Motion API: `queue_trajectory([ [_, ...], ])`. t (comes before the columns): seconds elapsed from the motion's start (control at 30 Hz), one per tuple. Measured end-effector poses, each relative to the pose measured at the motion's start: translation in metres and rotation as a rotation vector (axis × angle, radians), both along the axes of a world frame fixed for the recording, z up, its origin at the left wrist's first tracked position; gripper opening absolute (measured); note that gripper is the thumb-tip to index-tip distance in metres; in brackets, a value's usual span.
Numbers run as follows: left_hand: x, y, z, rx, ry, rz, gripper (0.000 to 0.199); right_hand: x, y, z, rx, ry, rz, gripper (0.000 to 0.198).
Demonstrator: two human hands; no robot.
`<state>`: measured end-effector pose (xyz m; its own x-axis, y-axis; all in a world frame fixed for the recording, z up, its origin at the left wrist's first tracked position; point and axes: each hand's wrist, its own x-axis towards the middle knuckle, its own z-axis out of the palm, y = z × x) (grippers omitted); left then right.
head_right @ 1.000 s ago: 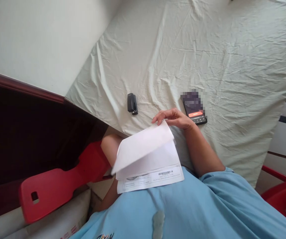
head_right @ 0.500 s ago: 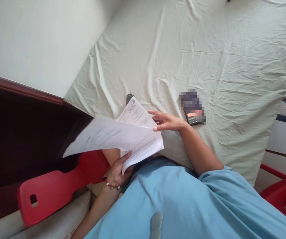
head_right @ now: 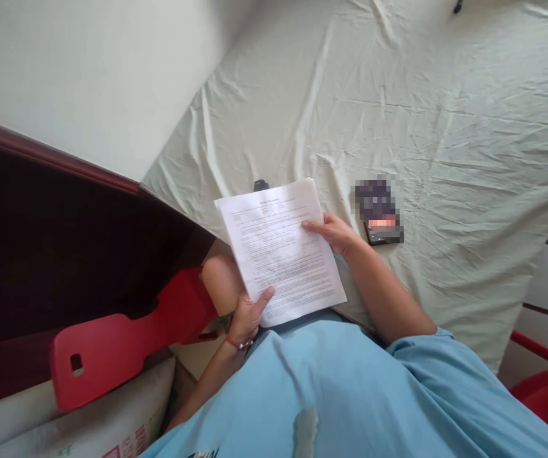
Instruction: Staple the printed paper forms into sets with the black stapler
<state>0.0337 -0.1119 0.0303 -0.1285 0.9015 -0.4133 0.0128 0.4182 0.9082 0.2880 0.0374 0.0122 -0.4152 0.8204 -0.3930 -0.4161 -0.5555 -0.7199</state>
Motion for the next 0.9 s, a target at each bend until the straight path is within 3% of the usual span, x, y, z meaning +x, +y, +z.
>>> queue_trajectory([
  [0.13, -0.002, 0.017, -0.004, 0.002, -0.08, -0.079, 0.051, 0.0, -0.001, -0.001, 0.045, -0.083, -0.052, 0.041],
  [0.37, -0.001, 0.064, 0.02, 0.152, -0.375, 0.111, 0.053, -0.004, -0.003, 0.004, 0.1, -0.133, 0.036, 0.043],
  [0.63, -0.001, 0.083, 0.024, 0.021, -0.392, 0.114, 0.05, 0.005, -0.007, 0.01, 0.143, -0.119, 0.083, 0.045],
  [0.77, 0.0, 0.083, 0.021, 0.044, -0.334, 0.061, 0.052, 0.004, -0.008, 0.005, 0.167, -0.137, 0.117, 0.046],
  [0.9, 0.004, 0.083, 0.018, 0.073, -0.282, 0.065, 0.054, 0.001, -0.003, 0.001, 0.228, -0.319, 0.085, 0.054],
])
